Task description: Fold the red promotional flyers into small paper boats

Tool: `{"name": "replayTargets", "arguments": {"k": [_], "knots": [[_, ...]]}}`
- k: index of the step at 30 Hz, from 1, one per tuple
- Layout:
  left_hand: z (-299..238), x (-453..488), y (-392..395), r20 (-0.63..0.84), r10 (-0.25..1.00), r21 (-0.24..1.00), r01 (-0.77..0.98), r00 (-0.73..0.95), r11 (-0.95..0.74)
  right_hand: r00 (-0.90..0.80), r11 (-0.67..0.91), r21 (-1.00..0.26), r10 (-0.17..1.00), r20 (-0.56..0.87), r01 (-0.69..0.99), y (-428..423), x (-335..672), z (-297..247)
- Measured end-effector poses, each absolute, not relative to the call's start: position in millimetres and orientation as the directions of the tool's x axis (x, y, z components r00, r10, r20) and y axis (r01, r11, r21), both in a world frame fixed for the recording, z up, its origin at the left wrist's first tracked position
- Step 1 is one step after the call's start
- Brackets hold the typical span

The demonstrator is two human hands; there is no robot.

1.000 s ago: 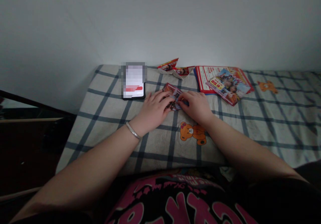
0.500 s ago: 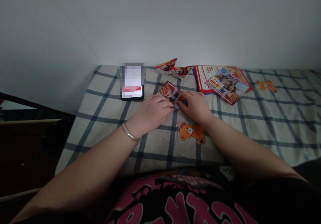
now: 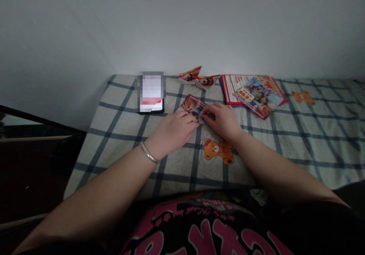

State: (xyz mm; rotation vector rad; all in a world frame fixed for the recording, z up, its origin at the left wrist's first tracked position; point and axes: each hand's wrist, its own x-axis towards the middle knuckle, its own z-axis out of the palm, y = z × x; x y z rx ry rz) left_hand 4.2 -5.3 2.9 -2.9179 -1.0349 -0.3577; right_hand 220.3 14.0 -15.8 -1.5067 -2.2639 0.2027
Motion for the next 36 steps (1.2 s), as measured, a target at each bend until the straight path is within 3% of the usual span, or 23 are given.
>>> {"name": "replayTargets", "arguments": {"k": [3,10,14,21,36], "knots": [[3,4,-6,0.224,0.627,0.049,0.634,0.747,-0.772,-0.408,0.513,-0.438,0.857,0.315,0.738,14,231,-15],[5,4,-7,0.21,0.628,0.09,0.625,0.749,-0.775,-0.644,0.698,-0.304,0.716,0.271,0.648,6,238,1],[7,3,-7,0.18,0.636,0.063,0.636,0.75,-0.769,-0.659,0.68,-0.215,0.733,0.171,0.701,2,234,6],[11,1,-11,0.146,0.631,0.032,0.634,0.762,-0.773,-0.663,0.672,-0.049,0.739,0.125,0.739,-4,231,18],[14,-4,-14,0.18,0.593,-0.009,0.604,0.785,-0.797,-0.58,0.579,0.03,0.814,0.033,0.815,0,256,33]]}}
